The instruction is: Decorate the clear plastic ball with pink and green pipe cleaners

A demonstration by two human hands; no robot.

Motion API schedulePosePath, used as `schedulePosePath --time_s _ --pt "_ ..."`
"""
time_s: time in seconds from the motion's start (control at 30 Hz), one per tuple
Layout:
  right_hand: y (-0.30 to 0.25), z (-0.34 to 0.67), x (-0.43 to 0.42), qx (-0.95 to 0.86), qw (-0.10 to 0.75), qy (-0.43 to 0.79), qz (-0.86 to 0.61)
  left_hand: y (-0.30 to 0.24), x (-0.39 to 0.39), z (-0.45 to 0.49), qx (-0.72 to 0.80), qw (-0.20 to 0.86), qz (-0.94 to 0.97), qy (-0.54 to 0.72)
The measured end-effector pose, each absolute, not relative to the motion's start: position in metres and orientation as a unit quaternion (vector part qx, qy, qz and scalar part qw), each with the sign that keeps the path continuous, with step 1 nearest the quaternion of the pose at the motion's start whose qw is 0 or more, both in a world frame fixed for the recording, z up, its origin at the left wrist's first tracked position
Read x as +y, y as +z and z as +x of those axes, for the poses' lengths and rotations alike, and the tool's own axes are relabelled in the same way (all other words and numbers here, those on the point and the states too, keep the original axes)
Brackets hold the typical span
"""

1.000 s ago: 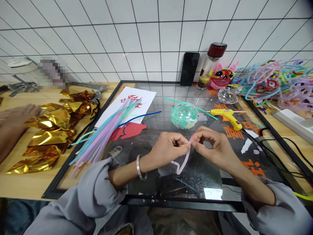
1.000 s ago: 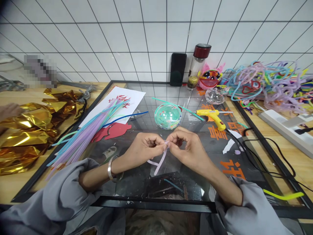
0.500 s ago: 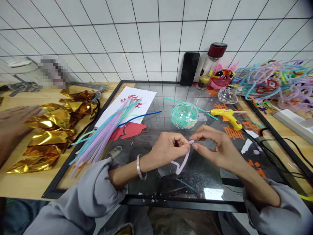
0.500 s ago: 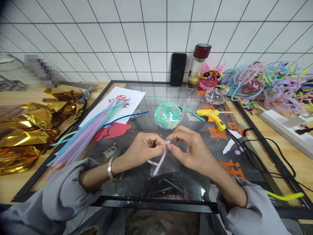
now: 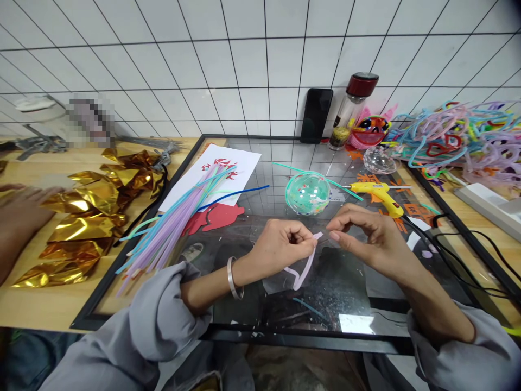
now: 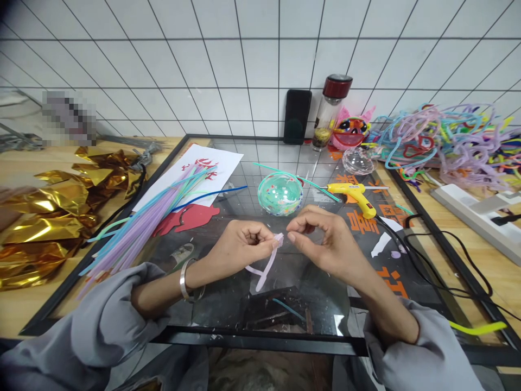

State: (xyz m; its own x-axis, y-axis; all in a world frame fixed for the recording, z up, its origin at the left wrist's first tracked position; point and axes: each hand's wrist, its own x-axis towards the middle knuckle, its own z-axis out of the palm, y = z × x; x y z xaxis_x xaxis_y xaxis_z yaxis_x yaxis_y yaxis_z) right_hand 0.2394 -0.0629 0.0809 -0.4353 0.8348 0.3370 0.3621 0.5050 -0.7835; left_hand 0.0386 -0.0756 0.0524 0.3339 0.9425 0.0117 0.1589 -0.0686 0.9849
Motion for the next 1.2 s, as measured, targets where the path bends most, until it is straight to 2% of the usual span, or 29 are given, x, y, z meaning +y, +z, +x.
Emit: schedulePosePath --time_s 0.17,0.33,0.57,0.67,0.8,0.93,1.2 --pt "0.081 0.24 -0.064 -0.776 0.385 0.307 -0.395 0.052 -0.075 0.038 0.443 0.531 0.62 0.371" --pt "0.078 0.237 -0.068 -0.798 0.368 0.279 -0.388 0.053 -0.076 0.039 0.44 0.531 0.624 0.368" --pt "0.074 0.233 -0.07 -0.823 0.331 0.298 -0.353 0.053 -0.076 0.041 0.438 0.534 0.621 0.371" --pt "0.075 0.235 -0.065 -0.793 0.366 0.317 -0.369 0.059 -0.074 0.04 0.426 0.56 0.611 0.364" --pt "0.073 0.246 -0.051 -0.698 0.468 0.352 -0.413 0.066 -0.065 0.034 0.401 0.622 0.572 0.355" --pt "0.066 0.258 -0.036 -0.576 0.545 0.392 -0.466 0.061 -0.056 0.027 0.367 0.654 0.495 0.439" --pt "0.049 0.254 -0.03 -0.504 0.566 0.454 -0.468 0.047 -0.046 0.022 0.3 0.695 0.359 0.546"
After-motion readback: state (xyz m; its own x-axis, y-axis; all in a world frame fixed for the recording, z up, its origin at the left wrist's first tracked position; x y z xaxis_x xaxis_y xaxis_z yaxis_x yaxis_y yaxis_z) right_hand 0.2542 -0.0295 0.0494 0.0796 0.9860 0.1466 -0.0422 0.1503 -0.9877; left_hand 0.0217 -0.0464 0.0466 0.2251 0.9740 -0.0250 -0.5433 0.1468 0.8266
